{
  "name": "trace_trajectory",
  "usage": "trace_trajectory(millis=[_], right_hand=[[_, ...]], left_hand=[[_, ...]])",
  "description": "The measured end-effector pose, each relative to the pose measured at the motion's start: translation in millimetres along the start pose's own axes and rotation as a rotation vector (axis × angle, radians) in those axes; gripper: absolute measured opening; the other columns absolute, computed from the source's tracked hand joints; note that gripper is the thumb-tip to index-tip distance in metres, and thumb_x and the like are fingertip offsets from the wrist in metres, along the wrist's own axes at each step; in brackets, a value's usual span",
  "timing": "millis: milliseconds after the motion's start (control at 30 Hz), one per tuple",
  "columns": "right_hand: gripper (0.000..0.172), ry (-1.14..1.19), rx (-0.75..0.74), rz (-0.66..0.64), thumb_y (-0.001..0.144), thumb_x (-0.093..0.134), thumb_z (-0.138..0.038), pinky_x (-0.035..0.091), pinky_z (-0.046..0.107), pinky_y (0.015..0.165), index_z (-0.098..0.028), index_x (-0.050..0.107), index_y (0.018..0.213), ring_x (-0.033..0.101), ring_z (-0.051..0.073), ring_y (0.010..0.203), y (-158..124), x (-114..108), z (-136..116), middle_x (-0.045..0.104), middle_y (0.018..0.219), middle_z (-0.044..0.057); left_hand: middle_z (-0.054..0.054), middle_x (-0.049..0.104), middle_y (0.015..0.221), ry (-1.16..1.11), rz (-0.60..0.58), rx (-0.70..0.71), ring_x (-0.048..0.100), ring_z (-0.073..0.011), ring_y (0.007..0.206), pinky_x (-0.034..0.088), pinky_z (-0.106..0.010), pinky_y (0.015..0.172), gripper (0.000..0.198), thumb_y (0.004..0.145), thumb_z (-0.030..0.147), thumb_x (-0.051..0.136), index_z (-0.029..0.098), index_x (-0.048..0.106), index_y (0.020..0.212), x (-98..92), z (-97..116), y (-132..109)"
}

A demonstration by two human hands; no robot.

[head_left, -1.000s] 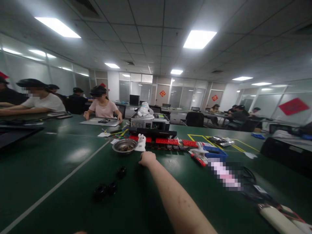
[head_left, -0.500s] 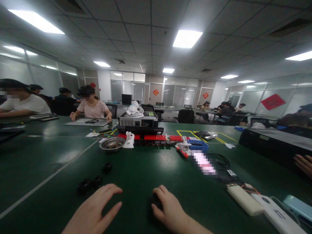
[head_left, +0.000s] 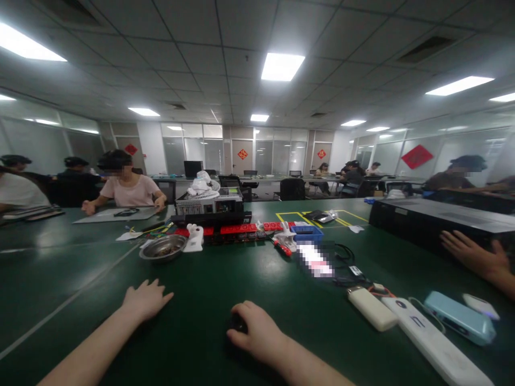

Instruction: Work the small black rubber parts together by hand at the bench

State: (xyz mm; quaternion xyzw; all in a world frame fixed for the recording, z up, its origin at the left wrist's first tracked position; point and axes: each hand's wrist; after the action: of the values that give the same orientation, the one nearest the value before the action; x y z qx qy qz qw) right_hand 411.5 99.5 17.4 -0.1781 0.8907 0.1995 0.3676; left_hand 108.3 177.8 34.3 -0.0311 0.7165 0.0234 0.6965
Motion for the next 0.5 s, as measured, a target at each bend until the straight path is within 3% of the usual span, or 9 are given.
trace_trajectory(millis=[67,133,233,300,333,400,500], right_hand=[[0.031,0.102,0.027,0.067,0.066,0.056,-0.035,0.04,0.026,0.072,-0.021,0.055,0.093,0.051,0.017,0.081,4.2,0.4,3.5,0.054,0.088,0.003],[0.027,0.299,0.132,0.186,0.071,0.048,-0.035,0.042,0.026,0.066,-0.019,0.055,0.092,0.052,0.016,0.075,12.0,1.4,7.1,0.054,0.084,0.003],[0.033,0.59,0.33,0.377,0.08,0.024,-0.033,0.041,0.025,0.049,-0.018,0.051,0.089,0.05,0.014,0.057,29.5,6.8,10.2,0.05,0.072,0.002],[0.034,0.604,0.351,0.463,0.08,0.02,-0.032,0.04,0.025,0.049,-0.017,0.051,0.076,0.049,0.013,0.055,41.9,13.9,10.3,0.048,0.064,0.001],[0.032,0.578,0.337,0.493,0.08,0.023,-0.032,0.04,0.025,0.052,-0.017,0.049,0.069,0.049,0.014,0.057,47.1,18.0,10.1,0.048,0.062,0.001],[0.03,0.527,0.329,0.503,0.079,0.028,-0.033,0.04,0.024,0.058,-0.017,0.046,0.06,0.05,0.014,0.062,54.2,25.5,9.7,0.05,0.061,0.001],[0.034,0.345,0.338,0.496,0.081,0.027,-0.038,0.037,0.024,0.057,-0.017,0.048,0.063,0.05,0.015,0.06,55.1,30.5,10.7,0.054,0.063,0.003]], left_hand=[[-0.018,0.037,0.127,0.001,0.101,0.044,0.027,-0.0349,0.119,0.02,-0.056,0.091,0.053,0.071,0.046,0.041,0.013,0.053,0.109,-11.6,18.2,-15.3],[-0.014,0.037,0.128,-0.157,0.208,0.174,0.028,-0.0295,0.119,0.019,-0.048,0.096,0.056,0.073,0.05,0.037,0.015,0.046,0.116,-21.3,47.2,-34.4],[-0.008,0.043,0.123,-0.583,0.141,0.367,0.045,-0.0202,0.107,0.035,-0.036,0.088,0.053,0.08,0.048,0.024,0.021,0.032,0.124,-21.7,100.9,-63.8],[-0.01,0.046,0.119,-0.755,0.105,0.44,0.051,-0.0195,0.097,0.04,-0.033,0.082,0.052,0.08,0.047,0.026,0.019,0.03,0.124,-13.0,133.3,-76.8],[-0.012,0.049,0.115,-0.799,0.126,0.434,0.052,-0.0208,0.095,0.041,-0.033,0.079,0.052,0.079,0.047,0.029,0.017,0.035,0.12,-7.3,146.3,-79.7],[-0.012,0.058,0.096,-0.881,0.187,0.293,0.056,-0.0223,0.084,0.043,-0.034,0.071,0.045,0.081,0.046,0.024,0.015,0.043,0.106,3.7,164.7,-78.2],[-0.007,0.06,0.074,-1.035,0.201,0.183,0.057,-0.0209,0.071,0.042,-0.032,0.064,0.037,0.083,0.041,0.02,0.017,0.049,0.084,16.3,178.6,-65.0]])
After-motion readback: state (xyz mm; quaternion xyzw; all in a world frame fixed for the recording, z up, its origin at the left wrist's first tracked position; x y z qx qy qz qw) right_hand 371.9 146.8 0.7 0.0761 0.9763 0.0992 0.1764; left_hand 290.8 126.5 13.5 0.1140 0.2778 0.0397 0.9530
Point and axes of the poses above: each hand's wrist, its own y-axis towards the middle knuckle, its own x-axis out of the palm, z = x × y
